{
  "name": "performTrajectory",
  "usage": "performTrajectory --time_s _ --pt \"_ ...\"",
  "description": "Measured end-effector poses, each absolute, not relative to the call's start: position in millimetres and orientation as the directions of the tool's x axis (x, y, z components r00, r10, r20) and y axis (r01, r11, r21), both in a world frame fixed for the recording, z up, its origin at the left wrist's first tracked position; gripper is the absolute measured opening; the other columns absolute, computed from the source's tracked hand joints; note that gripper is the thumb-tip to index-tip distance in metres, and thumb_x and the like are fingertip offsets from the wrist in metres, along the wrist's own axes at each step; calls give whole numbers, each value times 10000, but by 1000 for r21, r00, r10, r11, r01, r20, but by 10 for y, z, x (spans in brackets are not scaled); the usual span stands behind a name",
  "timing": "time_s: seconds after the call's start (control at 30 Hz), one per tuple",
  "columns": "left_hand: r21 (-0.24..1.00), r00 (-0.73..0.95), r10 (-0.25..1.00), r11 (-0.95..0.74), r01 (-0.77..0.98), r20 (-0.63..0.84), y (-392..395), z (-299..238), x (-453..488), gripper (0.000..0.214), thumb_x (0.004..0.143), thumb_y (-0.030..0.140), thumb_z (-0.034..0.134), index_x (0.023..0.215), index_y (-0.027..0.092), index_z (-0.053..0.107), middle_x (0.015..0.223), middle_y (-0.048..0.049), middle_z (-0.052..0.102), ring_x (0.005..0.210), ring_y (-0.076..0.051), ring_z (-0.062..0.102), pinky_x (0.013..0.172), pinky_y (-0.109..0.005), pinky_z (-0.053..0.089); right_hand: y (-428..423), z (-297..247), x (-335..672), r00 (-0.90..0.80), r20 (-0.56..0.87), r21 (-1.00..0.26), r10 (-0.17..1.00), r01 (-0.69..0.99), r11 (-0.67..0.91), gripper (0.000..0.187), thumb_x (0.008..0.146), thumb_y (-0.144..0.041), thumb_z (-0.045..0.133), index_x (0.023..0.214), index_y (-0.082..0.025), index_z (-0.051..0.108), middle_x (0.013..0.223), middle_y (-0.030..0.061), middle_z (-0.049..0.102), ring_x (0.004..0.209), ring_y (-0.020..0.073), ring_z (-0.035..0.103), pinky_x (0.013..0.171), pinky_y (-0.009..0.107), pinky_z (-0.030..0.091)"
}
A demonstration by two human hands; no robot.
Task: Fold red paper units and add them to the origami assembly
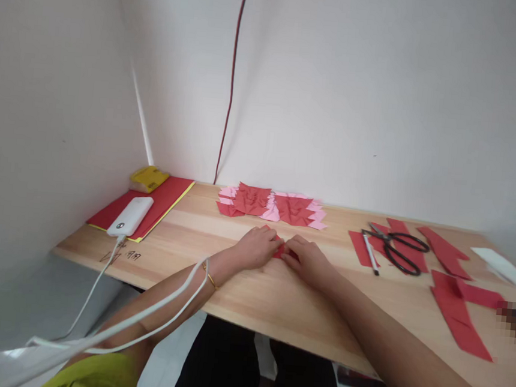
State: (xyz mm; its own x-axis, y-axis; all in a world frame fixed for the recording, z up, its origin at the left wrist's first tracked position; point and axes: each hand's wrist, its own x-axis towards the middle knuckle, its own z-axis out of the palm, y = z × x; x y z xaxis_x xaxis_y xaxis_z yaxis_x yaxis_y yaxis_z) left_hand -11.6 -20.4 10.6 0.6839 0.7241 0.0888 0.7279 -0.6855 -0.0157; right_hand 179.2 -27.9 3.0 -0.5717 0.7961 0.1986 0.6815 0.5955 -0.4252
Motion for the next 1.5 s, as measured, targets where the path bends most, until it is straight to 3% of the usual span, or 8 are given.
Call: performTrajectory --time_s 0.1,0.23,0.47,0.57,0.73,1.0,1.33,1.5 --pt "-28 666 739 -667 744 100 -207 117 -180 384 894 460 385 1151 224 546 985 -95 534 935 -236 492 787 -362 386 -273 67 1844 -613 183 -460 769 637 618 146 859 -286 493 777 -187 562 848 36 569 708 139 541 673 262 386" --pt "36 649 756 -653 756 85 -195 167 -239 446 872 512 405 1237 273 500 1009 -81 519 959 -236 472 812 -366 378 -250 127 1913 -640 136 -451 757 640 622 135 859 -258 472 809 -196 581 878 50 593 780 165 563 750 304 380" --pt "127 626 780 -621 774 4 -234 215 -259 355 849 469 463 1014 175 575 918 -87 597 858 -223 563 745 -329 418 -106 109 2121 -504 143 -339 851 783 521 161 839 -190 451 855 -200 611 907 58 631 882 192 564 830 360 305" --pt "115 561 827 -554 824 -39 -291 184 -226 401 840 525 445 985 172 570 907 -89 632 836 -246 599 715 -342 431 -35 82 2190 -372 207 -349 905 836 423 155 821 -154 444 807 -185 596 839 48 629 805 170 557 798 330 312" --pt "139 492 871 -488 862 10 -366 174 -146 504 839 497 475 1235 187 432 1001 -84 627 907 -245 608 728 -335 442 -103 97 2064 -264 268 -487 927 793 367 68 795 -203 502 806 -190 568 788 19 619 719 142 540 722 284 324" --pt "91 543 839 -542 835 17 -350 191 -84 376 857 503 440 959 175 594 925 -79 576 827 -218 568 714 -335 437 -280 110 1760 -285 144 -443 948 838 319 288 648 -382 666 732 -182 477 721 9 597 666 150 506 721 301 296" --pt "90 563 826 -562 822 21 -321 196 -107 384 846 502 465 1004 177 597 931 -74 575 850 -221 566 724 -331 432 11 72 2057 -74 116 -475 990 872 121 242 671 -355 618 726 -203 437 632 -42 547 592 121 476 628 249 275" --pt "106 562 826 -563 820 42 -304 159 -127 421 845 525 455 1047 180 585 950 -80 575 876 -224 570 737 -332 431 17 84 2093 -58 154 -501 986 856 128 175 686 -296 582 719 -204 438 625 -44 548 589 117 481 625 246 281"
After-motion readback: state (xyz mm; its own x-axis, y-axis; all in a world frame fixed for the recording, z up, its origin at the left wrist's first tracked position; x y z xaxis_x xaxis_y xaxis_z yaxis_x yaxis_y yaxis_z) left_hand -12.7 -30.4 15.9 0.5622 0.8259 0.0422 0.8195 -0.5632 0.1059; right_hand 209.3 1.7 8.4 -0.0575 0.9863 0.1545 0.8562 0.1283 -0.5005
